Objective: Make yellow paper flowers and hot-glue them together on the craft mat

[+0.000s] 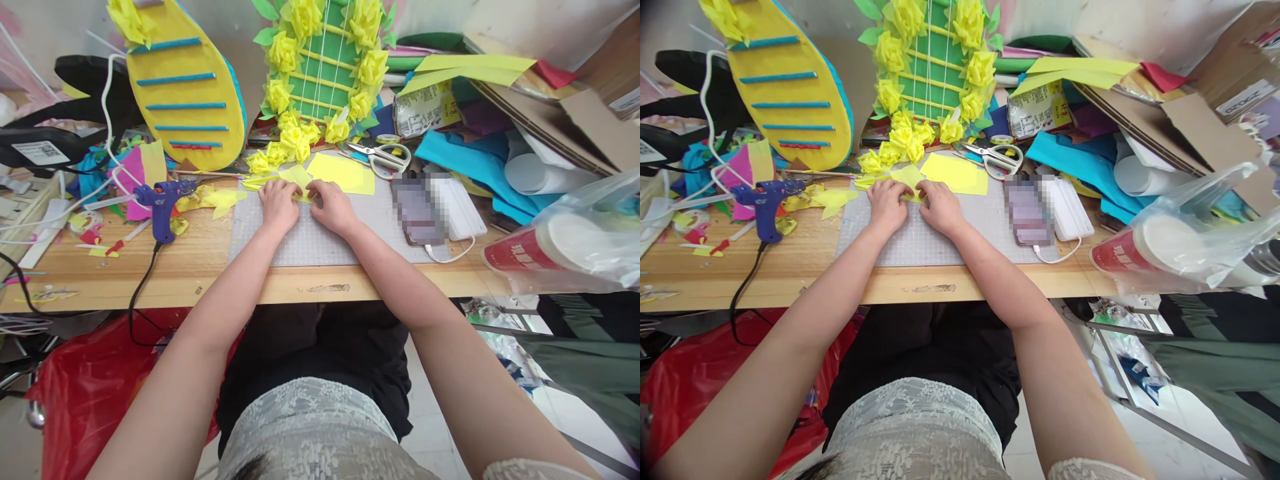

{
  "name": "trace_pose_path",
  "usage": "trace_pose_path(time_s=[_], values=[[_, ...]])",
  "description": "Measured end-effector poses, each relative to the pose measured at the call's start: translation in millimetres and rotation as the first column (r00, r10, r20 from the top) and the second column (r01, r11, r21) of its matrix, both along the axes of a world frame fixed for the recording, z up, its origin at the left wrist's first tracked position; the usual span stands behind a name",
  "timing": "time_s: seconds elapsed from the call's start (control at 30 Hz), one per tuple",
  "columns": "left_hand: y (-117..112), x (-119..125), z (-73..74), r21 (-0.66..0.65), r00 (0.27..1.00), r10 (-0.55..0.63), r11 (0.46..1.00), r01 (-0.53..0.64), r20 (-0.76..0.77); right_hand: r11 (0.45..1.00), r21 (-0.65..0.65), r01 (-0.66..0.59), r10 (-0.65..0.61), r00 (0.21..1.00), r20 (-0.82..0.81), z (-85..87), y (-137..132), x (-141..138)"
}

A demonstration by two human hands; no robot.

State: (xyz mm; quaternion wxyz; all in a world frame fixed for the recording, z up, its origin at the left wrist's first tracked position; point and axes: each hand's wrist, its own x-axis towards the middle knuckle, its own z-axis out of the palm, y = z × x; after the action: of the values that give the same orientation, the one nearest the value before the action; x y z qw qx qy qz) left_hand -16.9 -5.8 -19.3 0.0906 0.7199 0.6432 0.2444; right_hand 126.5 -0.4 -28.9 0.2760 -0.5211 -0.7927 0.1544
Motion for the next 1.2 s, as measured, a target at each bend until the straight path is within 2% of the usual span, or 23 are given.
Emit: trace_pose_path(time_s=[0.17,0.33,0.5,0.67,0.9,1.2], values=[[-1,-9,2.3,0.041,1.000,0.010,0.999,-0.011,0.021,0.999,-0.027,-0.027,0.026,0.999,-0.039,1.9,0,4],[2,-18,0.7,0.048,0.999,-0.032,0.998,0.031,0.009,1.000,0.004,-0.022,0.022,0.999,0.023,3.4,-2,1],[6,-14,-1.2,0.040,0.998,-0.058,0.998,0.057,0.019,0.997,0.070,-0.025,0.019,0.997,0.079,3.3,-3,-3],[4,-7,-0.1,0.040,0.998,-0.066,0.997,0.066,0.011,0.998,0.051,-0.037,0.031,0.994,0.105,3.4,-2,-5],[0,-7,5.6,0.061,0.988,-0.108,0.993,0.101,0.112,0.998,0.060,-0.015,0.006,0.987,0.158,5.6,0,-3],[6,-23,3.6,-0.003,0.995,-0.094,0.996,0.094,0.034,0.996,0.092,-0.011,-0.002,0.990,0.141,9.0,2,8]])
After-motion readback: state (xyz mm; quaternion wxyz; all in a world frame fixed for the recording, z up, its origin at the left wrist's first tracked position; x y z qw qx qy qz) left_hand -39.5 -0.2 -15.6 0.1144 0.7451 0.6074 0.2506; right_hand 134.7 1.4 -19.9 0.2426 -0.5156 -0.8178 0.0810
